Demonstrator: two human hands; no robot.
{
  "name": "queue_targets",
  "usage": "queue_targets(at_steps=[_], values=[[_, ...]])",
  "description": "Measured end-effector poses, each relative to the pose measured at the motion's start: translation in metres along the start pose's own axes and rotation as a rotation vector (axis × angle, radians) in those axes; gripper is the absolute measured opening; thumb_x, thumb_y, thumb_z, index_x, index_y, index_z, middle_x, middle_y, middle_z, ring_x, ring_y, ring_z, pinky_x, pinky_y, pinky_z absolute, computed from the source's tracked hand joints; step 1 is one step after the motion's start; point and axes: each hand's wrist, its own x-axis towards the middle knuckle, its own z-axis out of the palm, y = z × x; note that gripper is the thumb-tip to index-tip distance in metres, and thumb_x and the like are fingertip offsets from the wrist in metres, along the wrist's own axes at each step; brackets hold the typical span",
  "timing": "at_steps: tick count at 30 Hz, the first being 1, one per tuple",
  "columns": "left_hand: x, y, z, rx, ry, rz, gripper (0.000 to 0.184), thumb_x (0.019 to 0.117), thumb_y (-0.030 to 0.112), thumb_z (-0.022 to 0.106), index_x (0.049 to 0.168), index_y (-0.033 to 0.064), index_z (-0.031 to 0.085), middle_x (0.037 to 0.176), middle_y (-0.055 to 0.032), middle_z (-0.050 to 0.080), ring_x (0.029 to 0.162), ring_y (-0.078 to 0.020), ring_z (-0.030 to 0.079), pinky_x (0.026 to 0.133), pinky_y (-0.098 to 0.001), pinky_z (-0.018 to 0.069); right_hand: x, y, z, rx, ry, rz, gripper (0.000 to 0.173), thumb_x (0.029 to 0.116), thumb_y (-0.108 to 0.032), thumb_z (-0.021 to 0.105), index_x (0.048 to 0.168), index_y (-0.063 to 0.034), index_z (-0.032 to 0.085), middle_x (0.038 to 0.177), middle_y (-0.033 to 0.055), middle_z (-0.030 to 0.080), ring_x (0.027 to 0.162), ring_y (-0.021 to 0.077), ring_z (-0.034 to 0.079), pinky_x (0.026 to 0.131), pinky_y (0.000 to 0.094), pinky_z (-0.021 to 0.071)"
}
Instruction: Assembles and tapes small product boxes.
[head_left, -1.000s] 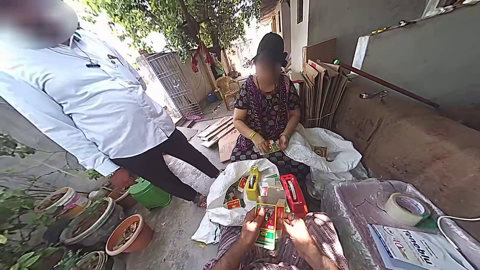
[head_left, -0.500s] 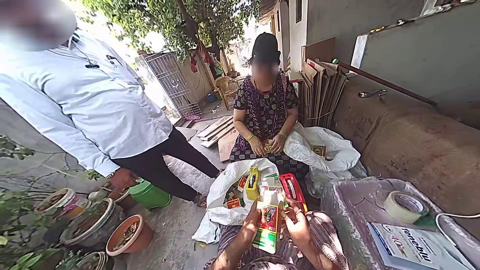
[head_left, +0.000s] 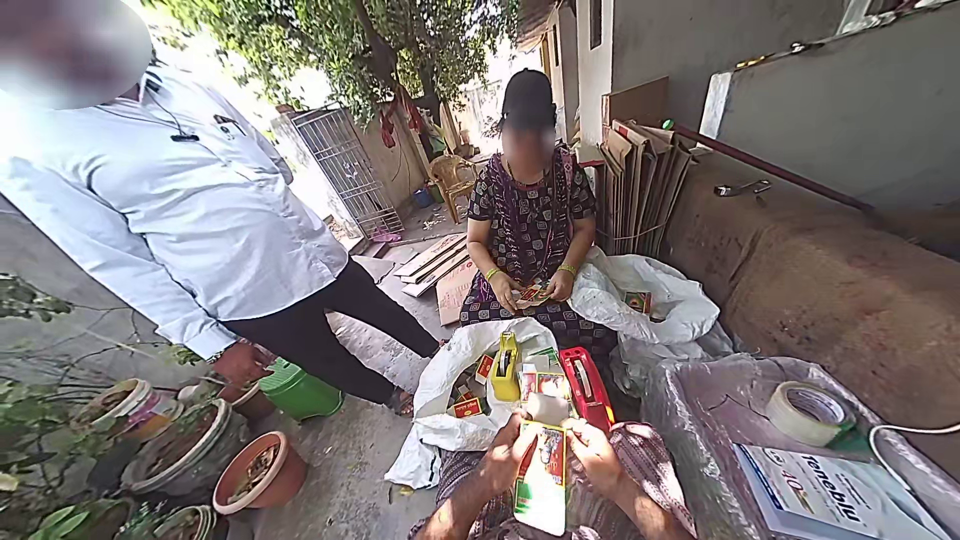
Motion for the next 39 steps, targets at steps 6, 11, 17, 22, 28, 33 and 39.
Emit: queue_targets(at_steps=[6,11,17,22,28,33,39], values=[[0.002,0.003,-0.003,0.371,-0.143,0.106,0.036,0.1086,0.027,0.040,0.119,-0.0014,0.059,0.093,-0.0114,0.066,0.087,-0.0178,0.067,0.085,-0.0391,0.0569,0.004,-0.003,0.001,0.308,0.218,0.241,0.050,0.0976,-0.018,0.063,0.145,-0.0047,0.053,0.129,0.0099,0.068,0.111,0.0164,0.068,0.092,0.0322,0.0583],[0.002,0.001,0.003,0.594,-0.194,0.059,0.040,0.1096,0.034,0.038,0.118,0.0024,0.061,0.093,-0.0137,0.068,0.091,-0.0229,0.068,0.086,-0.0449,0.0559,0.003,-0.002,0.001,-0.029,0.284,0.089,0.021,0.0948,-0.016,0.068,0.112,-0.0094,0.077,0.098,0.0000,0.077,0.087,0.0049,0.072,0.082,0.0247,0.0597],[0.015,0.009,0.011,0.051,0.058,0.040,0.045,0.1069,0.023,0.050,0.149,0.0071,0.043,0.113,-0.0093,0.069,0.094,-0.0150,0.067,0.083,-0.0346,0.0577,-0.002,0.012,0.004,-0.162,0.310,-0.244,0.026,0.0848,-0.001,0.064,0.104,-0.0069,0.080,0.102,0.0019,0.079,0.097,0.0064,0.074,0.092,0.0255,0.0601],[0.028,0.021,0.008,-0.088,0.101,-0.140,0.019,0.0975,0.021,0.069,0.092,0.0035,0.073,0.078,-0.0041,0.069,0.068,-0.0104,0.062,0.065,-0.0302,0.0526,-0.005,0.011,0.007,-0.172,0.291,-0.284,0.024,0.0843,-0.001,0.065,0.100,-0.0087,0.081,0.100,0.0000,0.079,0.094,0.0044,0.073,0.089,0.0236,0.0601],[0.028,0.017,0.012,-0.085,0.161,-0.077,0.011,0.0928,0.011,0.073,0.092,-0.0006,0.074,0.077,-0.0077,0.072,0.069,-0.0130,0.067,0.069,-0.0325,0.0574,0.001,-0.003,-0.001,-0.002,0.093,0.050,0.026,0.0915,-0.024,0.074,0.113,-0.0107,0.078,0.092,-0.0022,0.077,0.071,0.0033,0.068,0.068,0.0240,0.0586],[0.027,0.018,0.020,0.025,0.177,-0.081,0.027,0.1030,0.023,0.060,0.113,0.0013,0.072,0.092,-0.0081,0.075,0.080,-0.0142,0.071,0.077,-0.0349,0.0601,-0.001,-0.012,0.001,-0.085,0.267,0.164,0.015,0.0887,-0.025,0.075,0.097,-0.0120,0.079,0.084,-0.0033,0.076,0.071,0.0044,0.069,0.070,0.0274,0.0592],[0.007,0.012,0.029,0.796,0.108,0.064,0.111,0.0645,0.070,0.083,0.153,0.0127,0.046,0.140,-0.0068,0.063,0.126,-0.0177,0.062,0.106,-0.0452,0.0525,0.005,-0.009,-0.001,-0.098,0.558,0.180,0.020,0.0857,-0.018,0.078,0.100,-0.0045,0.075,0.078,0.0016,0.073,0.062,0.0057,0.064,0.061,0.0273,0.0560]])
